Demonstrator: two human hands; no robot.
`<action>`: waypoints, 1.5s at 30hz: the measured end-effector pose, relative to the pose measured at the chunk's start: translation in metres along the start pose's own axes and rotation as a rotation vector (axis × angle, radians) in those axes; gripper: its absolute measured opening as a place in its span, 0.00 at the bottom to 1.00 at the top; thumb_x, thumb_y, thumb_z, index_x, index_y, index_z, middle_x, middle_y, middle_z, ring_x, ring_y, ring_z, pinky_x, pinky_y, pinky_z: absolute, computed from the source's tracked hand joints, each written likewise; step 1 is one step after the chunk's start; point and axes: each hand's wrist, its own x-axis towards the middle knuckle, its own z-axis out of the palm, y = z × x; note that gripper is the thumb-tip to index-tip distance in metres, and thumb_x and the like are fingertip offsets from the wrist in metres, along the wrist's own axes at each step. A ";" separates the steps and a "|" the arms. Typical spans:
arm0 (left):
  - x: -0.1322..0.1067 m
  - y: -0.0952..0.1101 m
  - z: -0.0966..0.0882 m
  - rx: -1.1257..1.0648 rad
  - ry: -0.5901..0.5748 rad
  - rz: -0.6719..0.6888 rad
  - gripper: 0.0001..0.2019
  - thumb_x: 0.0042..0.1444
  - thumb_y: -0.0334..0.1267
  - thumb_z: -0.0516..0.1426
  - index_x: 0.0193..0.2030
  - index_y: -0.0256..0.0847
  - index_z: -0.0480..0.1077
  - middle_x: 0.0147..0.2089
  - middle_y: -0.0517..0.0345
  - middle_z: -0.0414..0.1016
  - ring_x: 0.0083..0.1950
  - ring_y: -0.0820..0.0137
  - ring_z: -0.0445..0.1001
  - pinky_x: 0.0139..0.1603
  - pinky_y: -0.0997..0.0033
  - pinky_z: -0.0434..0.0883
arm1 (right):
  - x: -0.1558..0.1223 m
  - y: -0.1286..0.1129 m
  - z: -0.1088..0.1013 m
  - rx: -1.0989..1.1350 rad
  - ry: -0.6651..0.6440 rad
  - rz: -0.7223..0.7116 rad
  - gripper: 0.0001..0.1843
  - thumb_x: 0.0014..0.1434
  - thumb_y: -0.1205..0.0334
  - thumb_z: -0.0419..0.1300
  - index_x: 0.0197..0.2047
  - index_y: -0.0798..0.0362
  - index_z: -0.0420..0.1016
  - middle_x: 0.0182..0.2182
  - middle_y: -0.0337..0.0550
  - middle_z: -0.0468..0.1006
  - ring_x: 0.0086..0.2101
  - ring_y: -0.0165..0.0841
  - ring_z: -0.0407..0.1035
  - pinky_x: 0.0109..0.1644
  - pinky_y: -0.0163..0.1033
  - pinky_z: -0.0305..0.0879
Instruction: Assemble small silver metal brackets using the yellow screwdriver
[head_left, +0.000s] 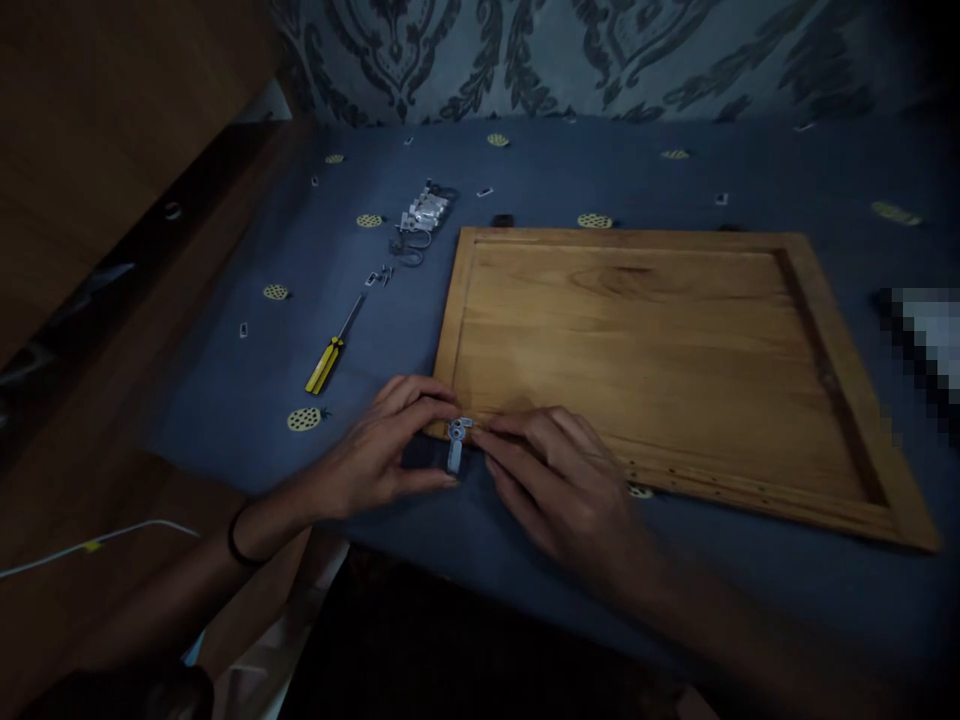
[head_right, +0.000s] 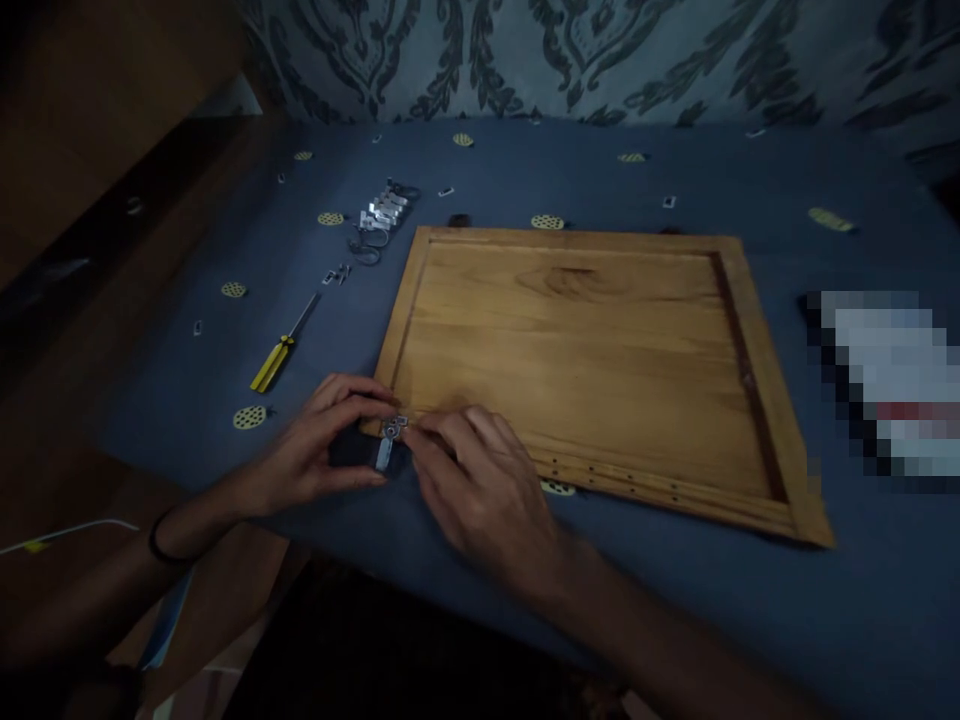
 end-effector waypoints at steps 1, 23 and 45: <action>0.000 0.000 0.000 0.001 -0.001 -0.003 0.24 0.64 0.53 0.66 0.61 0.45 0.70 0.62 0.46 0.73 0.64 0.53 0.71 0.66 0.52 0.70 | 0.000 0.000 0.000 0.010 -0.002 0.003 0.15 0.68 0.72 0.60 0.55 0.56 0.80 0.41 0.51 0.83 0.40 0.40 0.74 0.42 0.46 0.73; 0.002 0.003 0.001 0.025 0.021 0.041 0.24 0.64 0.49 0.67 0.61 0.43 0.69 0.60 0.47 0.73 0.62 0.56 0.71 0.64 0.56 0.71 | -0.003 0.005 0.002 0.008 -0.056 -0.065 0.14 0.69 0.72 0.59 0.56 0.59 0.78 0.50 0.52 0.87 0.51 0.42 0.79 0.56 0.53 0.77; 0.002 0.004 -0.001 0.027 0.001 0.049 0.23 0.65 0.49 0.66 0.61 0.44 0.68 0.61 0.47 0.72 0.63 0.56 0.71 0.64 0.53 0.73 | -0.003 0.003 0.002 -0.090 -0.092 -0.090 0.13 0.72 0.71 0.57 0.53 0.56 0.82 0.49 0.46 0.88 0.49 0.40 0.77 0.59 0.49 0.72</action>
